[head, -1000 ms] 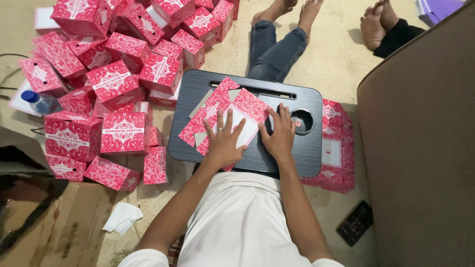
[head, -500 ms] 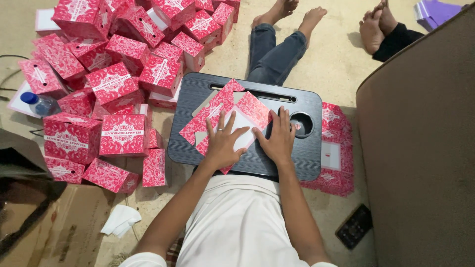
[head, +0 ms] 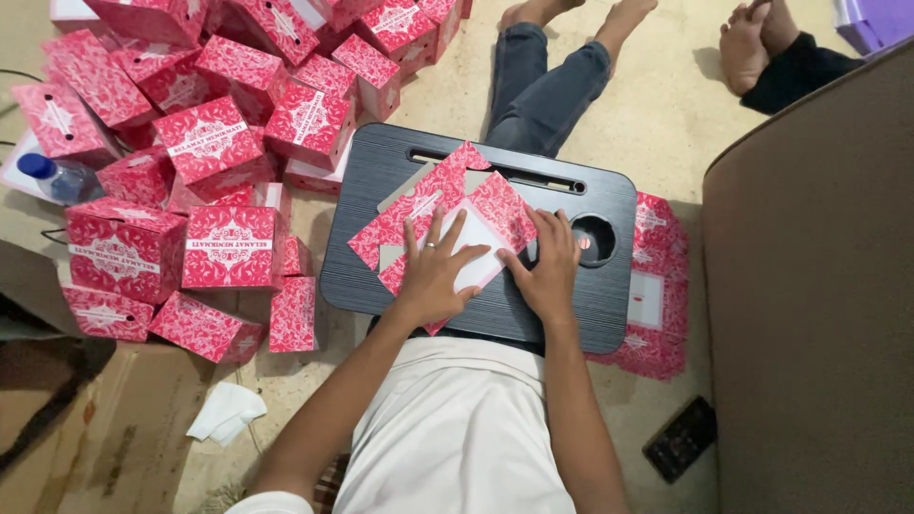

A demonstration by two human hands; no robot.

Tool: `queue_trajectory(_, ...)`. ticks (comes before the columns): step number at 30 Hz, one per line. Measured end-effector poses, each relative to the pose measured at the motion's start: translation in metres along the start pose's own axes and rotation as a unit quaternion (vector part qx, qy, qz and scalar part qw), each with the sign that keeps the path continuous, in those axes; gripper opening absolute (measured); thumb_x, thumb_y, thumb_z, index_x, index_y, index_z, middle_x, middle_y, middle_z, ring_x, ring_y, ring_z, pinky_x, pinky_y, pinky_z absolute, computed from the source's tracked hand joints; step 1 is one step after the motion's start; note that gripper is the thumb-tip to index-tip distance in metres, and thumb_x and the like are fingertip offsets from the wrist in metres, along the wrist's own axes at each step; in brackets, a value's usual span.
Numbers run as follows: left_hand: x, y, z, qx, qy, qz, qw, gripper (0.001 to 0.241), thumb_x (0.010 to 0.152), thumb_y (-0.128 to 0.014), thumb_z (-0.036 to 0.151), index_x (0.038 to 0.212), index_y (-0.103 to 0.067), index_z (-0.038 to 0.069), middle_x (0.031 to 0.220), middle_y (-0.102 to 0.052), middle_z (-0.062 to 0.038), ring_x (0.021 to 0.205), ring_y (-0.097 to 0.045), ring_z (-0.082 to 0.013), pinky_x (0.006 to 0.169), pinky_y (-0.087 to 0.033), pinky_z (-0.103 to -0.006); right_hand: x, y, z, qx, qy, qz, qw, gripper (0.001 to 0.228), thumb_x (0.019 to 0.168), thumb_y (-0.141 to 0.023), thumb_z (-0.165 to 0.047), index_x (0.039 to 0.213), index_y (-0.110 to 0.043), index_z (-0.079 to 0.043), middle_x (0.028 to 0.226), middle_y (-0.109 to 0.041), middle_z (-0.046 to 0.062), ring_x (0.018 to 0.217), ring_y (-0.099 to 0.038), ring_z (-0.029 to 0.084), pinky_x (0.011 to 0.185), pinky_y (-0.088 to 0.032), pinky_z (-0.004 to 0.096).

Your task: Folding and assembling small cardboard gift boxes from flat templates.

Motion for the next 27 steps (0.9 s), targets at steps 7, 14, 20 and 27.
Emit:
queue_trajectory(7, -0.001, -0.005, 0.003, 0.020, -0.042, 0.005, 0.999, 0.069, 0.075, -0.082, 0.042, 0.140, -0.059, 0.032, 0.166, -0.031, -0.016, 0.156, -0.010, -0.0429, 0.117, 0.002, -0.0752, -0.011, 0.019, 0.011, 0.067, 0.087, 0.147, 0.983, 0.059, 0.077, -0.089, -0.016, 0.131, -0.068, -0.011, 0.120, -0.057, 0.010, 0.116, -0.057, 0.031, 0.106, -0.039, 0.043)
queue_trajectory(14, -0.004, -0.003, 0.005, 0.024, -0.044, -0.003, 0.999, 0.065, 0.076, -0.082, 0.042, 0.136, -0.061, 0.033, 0.165, -0.033, -0.013, 0.157, -0.011, -0.0405, 0.118, 0.002, -0.0729, -0.014, 0.021, -0.001, 0.026, 0.123, 0.166, 0.978, 0.057, 0.072, -0.088, -0.007, 0.126, -0.072, -0.013, 0.117, -0.058, 0.010, 0.111, -0.059, 0.034, 0.104, -0.041, 0.048)
queue_trajectory(20, -0.003, -0.003, 0.006, 0.030, -0.042, -0.003, 0.999, 0.063, 0.076, -0.082, 0.042, 0.135, -0.062, 0.034, 0.164, -0.034, -0.013, 0.156, -0.013, -0.0401, 0.118, 0.000, -0.0728, -0.014, 0.022, -0.007, 0.009, 0.133, 0.165, 0.977, 0.050, 0.074, -0.088, -0.010, 0.122, -0.073, -0.014, 0.118, -0.059, 0.009, 0.113, -0.059, 0.032, 0.104, -0.041, 0.048)
queue_trajectory(27, -0.003, -0.005, 0.007, 0.042, -0.045, -0.020, 0.998, 0.069, 0.076, -0.081, 0.046, 0.140, -0.056, 0.036, 0.165, -0.032, -0.010, 0.157, -0.012, -0.0375, 0.120, 0.002, -0.0705, -0.015, 0.028, -0.009, 0.117, 0.090, 0.154, 0.977, 0.067, 0.078, -0.082, 0.001, 0.141, -0.059, -0.006, 0.118, -0.054, 0.013, 0.105, -0.063, 0.034, 0.094, -0.052, 0.044)
Point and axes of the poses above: each hand's wrist, its own x-axis towards the middle knuckle, its own y-axis out of the back of the hand, z = x × y, the point moved 9 cm from there along x, towards the middle knuckle
